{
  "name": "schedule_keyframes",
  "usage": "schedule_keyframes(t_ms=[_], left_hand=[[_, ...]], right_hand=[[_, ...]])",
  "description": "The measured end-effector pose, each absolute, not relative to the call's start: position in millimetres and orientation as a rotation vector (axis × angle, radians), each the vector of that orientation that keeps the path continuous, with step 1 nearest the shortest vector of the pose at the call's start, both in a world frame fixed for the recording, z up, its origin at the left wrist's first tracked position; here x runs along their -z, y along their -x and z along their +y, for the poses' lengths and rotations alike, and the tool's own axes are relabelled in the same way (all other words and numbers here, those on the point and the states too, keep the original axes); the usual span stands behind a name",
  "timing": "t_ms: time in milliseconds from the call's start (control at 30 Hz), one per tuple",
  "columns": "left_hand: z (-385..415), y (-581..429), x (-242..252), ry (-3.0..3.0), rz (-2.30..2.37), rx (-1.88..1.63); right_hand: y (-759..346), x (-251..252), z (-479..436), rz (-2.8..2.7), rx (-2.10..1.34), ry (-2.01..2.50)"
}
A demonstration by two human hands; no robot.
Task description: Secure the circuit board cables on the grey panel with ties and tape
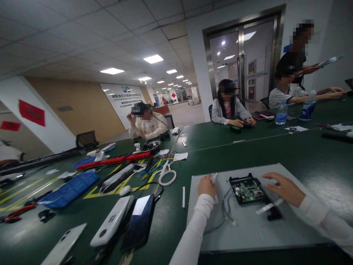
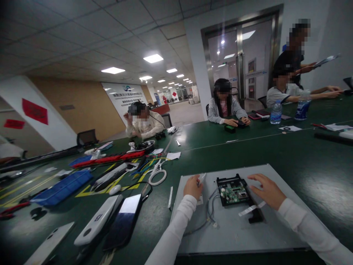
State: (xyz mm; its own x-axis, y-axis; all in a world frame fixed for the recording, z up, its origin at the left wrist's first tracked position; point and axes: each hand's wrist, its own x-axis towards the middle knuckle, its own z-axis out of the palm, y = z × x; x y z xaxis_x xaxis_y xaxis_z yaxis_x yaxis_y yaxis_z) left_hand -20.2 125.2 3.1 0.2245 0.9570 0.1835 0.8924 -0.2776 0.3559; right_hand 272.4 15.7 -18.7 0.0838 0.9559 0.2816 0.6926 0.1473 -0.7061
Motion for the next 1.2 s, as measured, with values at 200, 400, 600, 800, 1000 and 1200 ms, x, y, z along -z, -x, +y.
schedule_keyframes(t_ms=[200, 400, 600, 800, 1000, 1200], left_hand=[[128, 25, 7, -2.253, 1.704, -0.691], [131, 30, 12, -2.209, 1.547, -0.854], [122, 36, 6, -2.250, 1.331, -0.949], [106, 37, -4, -2.402, 1.101, -0.989], [91, 34, -14, -2.626, 0.881, -0.915], [85, 39, -15, -2.709, 0.857, -0.789]], right_hand=[[-239, 3, 23, -1.645, -0.461, 1.540], [-191, -12, 26, -1.692, -0.521, 1.422], [-151, -11, 24, -1.740, -0.597, 1.337], [-138, -13, 29, -1.758, -0.609, 1.304], [-131, -21, 25, -1.796, -0.498, 1.244], [-137, -18, 16, -1.794, -0.327, 1.295]])
